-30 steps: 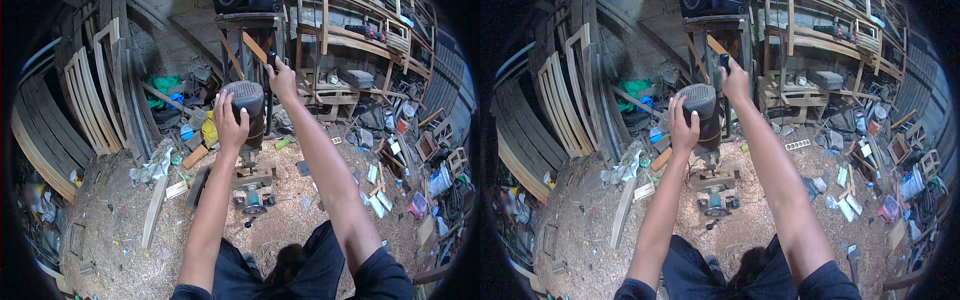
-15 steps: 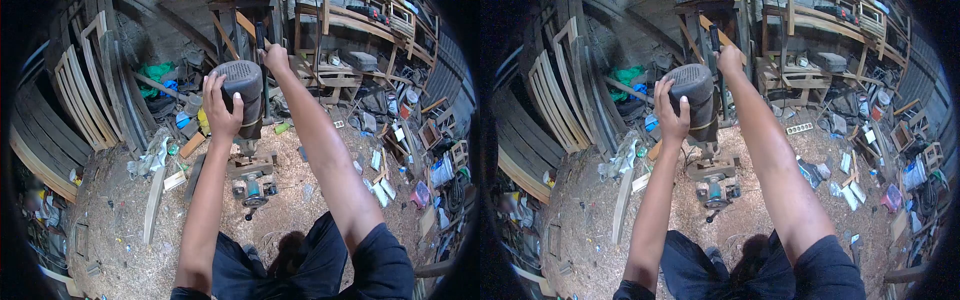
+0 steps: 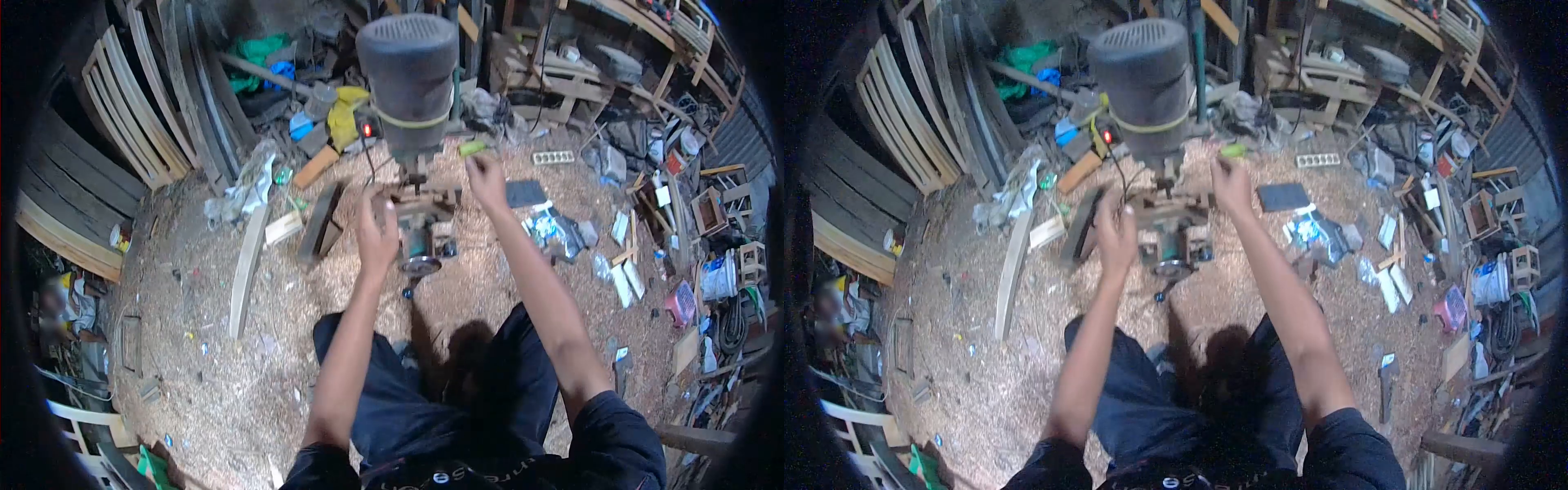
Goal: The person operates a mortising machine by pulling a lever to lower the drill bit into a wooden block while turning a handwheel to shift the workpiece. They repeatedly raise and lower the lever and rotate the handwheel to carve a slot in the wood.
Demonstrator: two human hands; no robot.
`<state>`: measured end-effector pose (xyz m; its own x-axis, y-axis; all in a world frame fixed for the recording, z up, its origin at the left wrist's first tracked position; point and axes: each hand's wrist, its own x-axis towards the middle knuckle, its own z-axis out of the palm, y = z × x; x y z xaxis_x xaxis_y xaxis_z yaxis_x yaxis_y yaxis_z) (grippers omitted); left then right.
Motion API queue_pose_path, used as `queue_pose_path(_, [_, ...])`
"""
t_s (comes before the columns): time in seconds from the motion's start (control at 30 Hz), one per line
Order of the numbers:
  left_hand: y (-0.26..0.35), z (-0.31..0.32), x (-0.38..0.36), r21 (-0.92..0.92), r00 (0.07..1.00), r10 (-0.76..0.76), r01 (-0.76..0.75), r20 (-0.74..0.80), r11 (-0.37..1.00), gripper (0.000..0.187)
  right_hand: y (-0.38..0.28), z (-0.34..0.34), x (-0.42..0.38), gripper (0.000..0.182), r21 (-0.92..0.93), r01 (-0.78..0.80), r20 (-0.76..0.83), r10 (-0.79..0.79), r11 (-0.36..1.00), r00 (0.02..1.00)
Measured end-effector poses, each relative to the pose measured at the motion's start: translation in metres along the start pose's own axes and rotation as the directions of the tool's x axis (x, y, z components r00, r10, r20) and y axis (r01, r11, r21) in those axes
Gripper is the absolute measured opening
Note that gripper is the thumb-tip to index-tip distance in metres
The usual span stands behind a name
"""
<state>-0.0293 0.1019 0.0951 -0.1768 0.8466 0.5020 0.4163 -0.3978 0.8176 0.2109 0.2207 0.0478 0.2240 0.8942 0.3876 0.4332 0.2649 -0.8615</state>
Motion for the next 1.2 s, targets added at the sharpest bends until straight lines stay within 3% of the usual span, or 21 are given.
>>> queue_pose_path(0.03, [-0.03, 0.003, -0.035, 0.047, 0.989, -0.14, 0.138, 0.042, 0.989, 0.045, 0.023, 0.002, -0.051, 0.053, -0.042, -0.043, 0.056, 0.045, 0.998, 0.997])
queue_pose_path(0.07, [-0.066, 0.009, -0.07, 0.097, 0.959, -0.274, 0.266, 0.076, 0.959, 0.047, 0.05, 0.009, -0.099, 0.062, -0.029, -0.187, 0.138, 0.19, 0.982, 0.972])
queue_pose_path(0.13, [-0.141, 0.024, -0.138, 0.243, 0.895, -0.413, 0.369, 0.165, 0.897, 0.061, 0.029, -0.001, -0.171, 0.077, -0.159, -0.543, 0.341, 0.562, 0.825, 0.754])
queue_pose_path(0.23, [-0.144, 0.035, -0.175, 0.287, 0.898, -0.382, 0.315, 0.22, 0.905, 0.077, 0.093, 0.024, -0.244, 0.087, -0.119, -0.077, 0.381, 0.117, 0.99, 0.917])
queue_pose_path(0.37, [-0.149, 0.038, -0.174, 0.373, 0.916, -0.311, 0.205, 0.253, 0.905, 0.094, 0.056, 0.027, -0.236, 0.085, -0.108, 0.116, 0.519, -0.043, 0.987, 0.854])
queue_pose_path(0.47, [-0.143, 0.037, -0.164, 0.319, 0.842, -0.425, 0.324, 0.331, 0.891, 0.096, 0.061, 0.038, -0.227, 0.082, -0.146, 0.064, 0.536, 0.025, 0.987, 0.844])
queue_pose_path(0.5, [-0.151, 0.04, -0.168, 0.346, 0.914, -0.287, 0.18, 0.288, 0.921, 0.098, 0.063, 0.04, -0.224, 0.081, -0.136, 0.057, 0.541, 0.026, 0.989, 0.841])
queue_pose_path(0.6, [-0.155, 0.042, -0.168, 0.416, 0.8, -0.5, 0.352, 0.332, 0.839, 0.098, 0.067, 0.045, -0.217, 0.081, -0.102, 0.063, 0.539, 0.001, 0.993, 0.843])
queue_pose_path(0.77, [-0.17, 0.03, -0.171, 0.285, 0.892, -0.337, 0.252, 0.302, 0.925, 0.096, 0.069, 0.05, -0.222, 0.081, -0.091, 0.091, 0.516, -0.031, 0.992, 0.856])
queue_pose_path(0.97, [-0.185, 0.021, -0.17, 0.301, 0.819, -0.427, 0.326, 0.384, 0.896, 0.096, 0.057, 0.046, -0.217, 0.083, -0.049, 0.004, 0.555, 0.024, 0.999, 0.832])
queue_pose_path(1.03, [-0.204, 0.021, -0.175, 0.309, 0.882, -0.3, 0.189, 0.364, 0.932, 0.098, 0.058, 0.046, -0.222, 0.084, -0.03, -0.037, 0.569, 0.048, 0.999, 0.821])
queue_pose_path(1.1, [-0.204, 0.019, -0.17, 0.325, 0.867, -0.322, 0.2, 0.381, 0.924, 0.099, 0.061, 0.048, -0.22, 0.084, -0.018, -0.066, 0.582, 0.064, 0.998, 0.81])
queue_pose_path(1.2, [-0.185, 0.012, -0.162, 0.382, 0.739, -0.513, 0.364, 0.437, 0.85, 0.101, 0.068, 0.05, -0.223, 0.085, -0.06, 0.019, 0.553, 0.017, 0.998, 0.833])
